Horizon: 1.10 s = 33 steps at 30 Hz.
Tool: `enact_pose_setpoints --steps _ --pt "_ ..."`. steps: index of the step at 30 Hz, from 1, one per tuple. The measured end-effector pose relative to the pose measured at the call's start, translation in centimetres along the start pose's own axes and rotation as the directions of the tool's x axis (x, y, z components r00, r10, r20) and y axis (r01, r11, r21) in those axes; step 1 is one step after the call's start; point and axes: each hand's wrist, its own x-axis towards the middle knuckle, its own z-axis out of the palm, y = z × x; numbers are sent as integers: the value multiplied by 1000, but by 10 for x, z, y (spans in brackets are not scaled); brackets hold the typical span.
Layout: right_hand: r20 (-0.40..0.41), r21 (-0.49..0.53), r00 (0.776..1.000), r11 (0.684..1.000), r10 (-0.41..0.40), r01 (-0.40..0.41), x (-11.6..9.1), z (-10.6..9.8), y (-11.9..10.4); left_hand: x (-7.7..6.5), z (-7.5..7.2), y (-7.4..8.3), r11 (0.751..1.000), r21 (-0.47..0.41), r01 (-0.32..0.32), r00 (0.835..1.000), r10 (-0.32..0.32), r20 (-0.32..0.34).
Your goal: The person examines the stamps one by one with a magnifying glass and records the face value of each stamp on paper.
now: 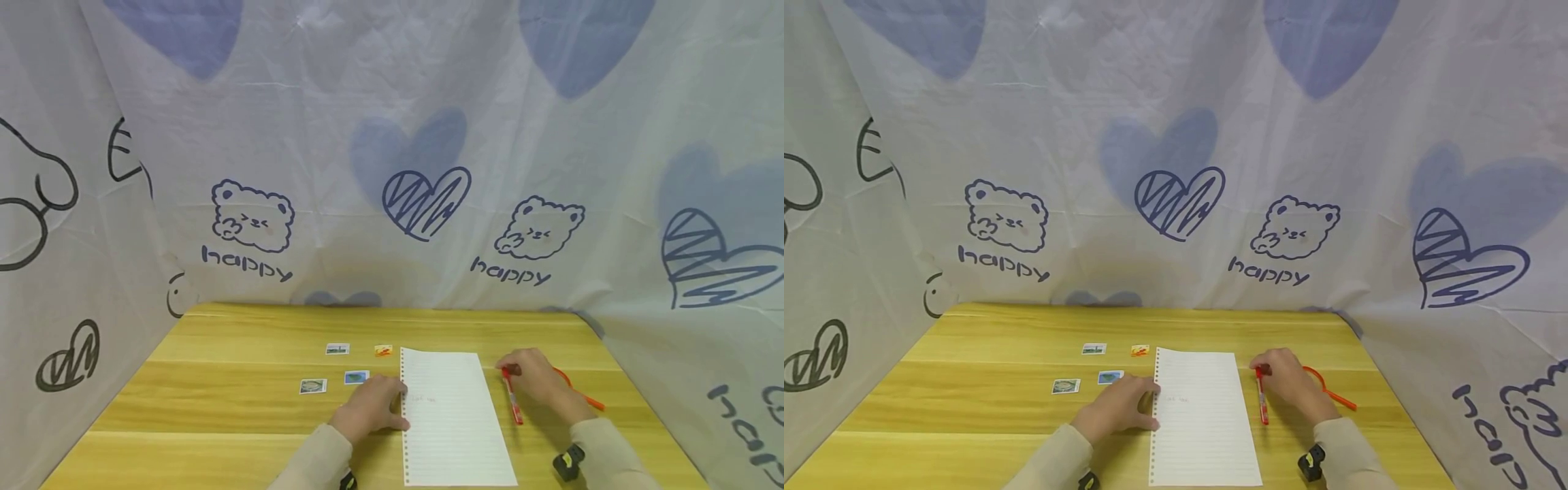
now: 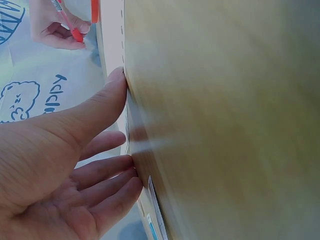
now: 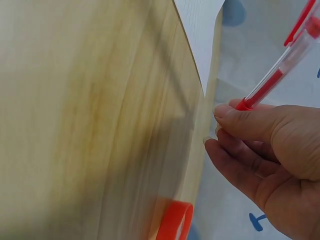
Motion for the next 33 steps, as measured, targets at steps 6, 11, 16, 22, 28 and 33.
enact_pose_setpoints --steps 6,11,16,22,28,33 --pt "15 -18 1000 1000 6 -6 -1 -3 8 0 0 -1 1000 2 -2 1000 2 0" --pt "47 12 999 1000 -17 16 -3 -4 15 0 0 0 1000 -2 -2 1000 2 2" --pt "87 41 996 999 -13 9 -6 -7 20 0 0 0 1000 -5 -4 1000 4 3" --pt "134 27 990 999 33 -37 -7 -12 22 0 -1 1 1000 0 -7 1000 7 0" --pt "153 -2 988 1000 12 -12 -9 -15 22 -1 -2 1 1000 -5 -11 1000 11 -5" --pt "174 -20 984 999 -39 43 -9 -15 24 -1 -2 1 1000 3 -12 1000 12 -2"
